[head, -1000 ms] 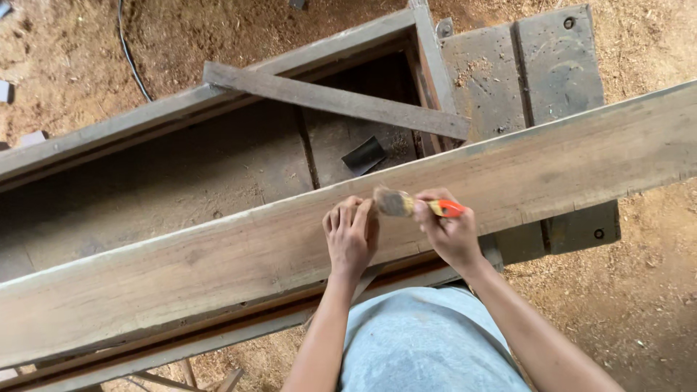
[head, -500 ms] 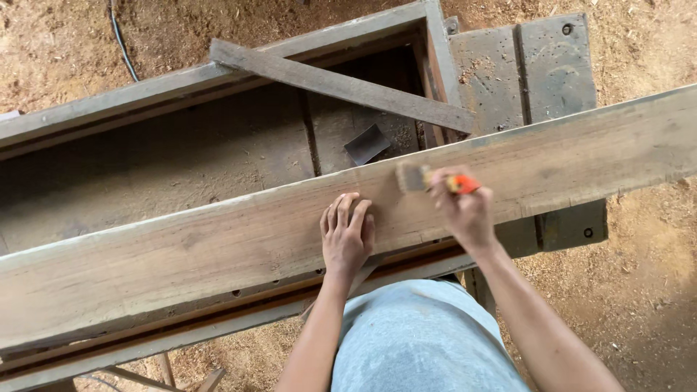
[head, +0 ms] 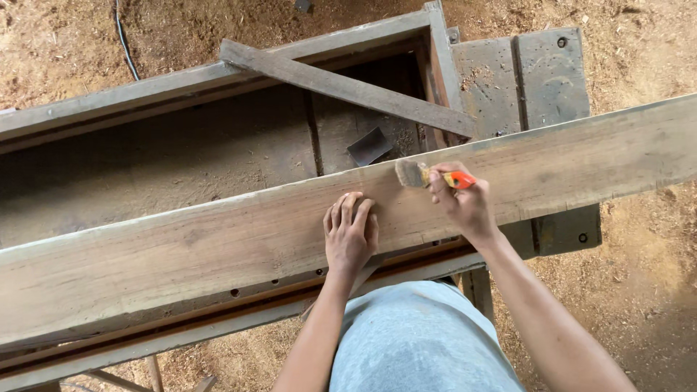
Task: The person sands a long wooden plank with a small piece of sandpaper and then applies a liquid with a brush to the surface.
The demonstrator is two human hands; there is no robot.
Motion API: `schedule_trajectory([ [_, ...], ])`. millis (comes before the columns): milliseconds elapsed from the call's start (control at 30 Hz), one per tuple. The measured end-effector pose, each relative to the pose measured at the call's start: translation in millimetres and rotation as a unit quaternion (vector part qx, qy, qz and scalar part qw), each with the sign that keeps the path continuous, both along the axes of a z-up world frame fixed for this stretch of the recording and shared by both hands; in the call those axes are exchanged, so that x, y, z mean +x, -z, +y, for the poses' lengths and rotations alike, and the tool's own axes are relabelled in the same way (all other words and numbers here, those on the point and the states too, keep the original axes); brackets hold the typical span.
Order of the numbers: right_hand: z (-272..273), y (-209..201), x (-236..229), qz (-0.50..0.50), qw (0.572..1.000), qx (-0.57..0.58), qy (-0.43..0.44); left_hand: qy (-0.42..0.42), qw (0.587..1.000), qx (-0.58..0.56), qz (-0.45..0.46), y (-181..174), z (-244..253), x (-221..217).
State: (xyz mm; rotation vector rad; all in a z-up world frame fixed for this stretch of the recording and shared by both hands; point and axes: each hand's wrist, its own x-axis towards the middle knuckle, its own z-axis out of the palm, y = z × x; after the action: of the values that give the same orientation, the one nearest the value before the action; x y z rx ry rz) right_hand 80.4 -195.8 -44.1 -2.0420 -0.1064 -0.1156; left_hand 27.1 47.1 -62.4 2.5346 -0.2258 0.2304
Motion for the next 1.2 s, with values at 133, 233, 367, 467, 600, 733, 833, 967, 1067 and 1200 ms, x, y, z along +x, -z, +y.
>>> schedule_trajectory([
  [133, 5, -2, -2, 0.025, 0.986, -0.145, 0.073, 0.011, 1.0, 0.004, 0.02, 5, 1, 0],
  [233, 6, -7, -3, -0.048, 0.994, -0.017, -0.101, 0.018, 0.999, 0.007, 0.031, 7, -2, 5],
  [367, 1, -11, -12, 0.035, 0.999, -0.041, 0.009, 0.011, 0.999, 0.003, 0.032, 7, -2, 7],
  [467, -4, -9, -12, 0.023, 0.999, -0.043, -0.015, 0.007, 0.999, 0.013, 0.031, 6, 0, 10],
  [600, -19, -11, -19, 0.024, 0.998, -0.052, -0.013, -0.004, 1.0, 0.002, 0.027, 6, -4, 10],
  [733, -17, -11, -21, 0.002, 0.999, -0.027, -0.022, -0.007, 1.0, -0.007, 0.028, 6, -4, 7],
  [833, -14, -13, -24, 0.017, 0.994, -0.09, -0.062, -0.008, 1.0, -0.011, 0.021, 6, -7, 7],
  [967, -8, -15, -20, -0.009, 0.997, -0.072, -0.009, -0.014, 0.999, -0.009, 0.027, 7, -5, 7],
  [1067, -9, -18, -21, -0.047, 0.995, -0.046, -0.074, -0.015, 1.0, -0.008, 0.023, 9, -6, 8],
  [1200, -4, -21, -26, 0.012, 0.995, -0.094, -0.006, -0.003, 1.0, 0.004, 0.024, 7, -6, 8],
])
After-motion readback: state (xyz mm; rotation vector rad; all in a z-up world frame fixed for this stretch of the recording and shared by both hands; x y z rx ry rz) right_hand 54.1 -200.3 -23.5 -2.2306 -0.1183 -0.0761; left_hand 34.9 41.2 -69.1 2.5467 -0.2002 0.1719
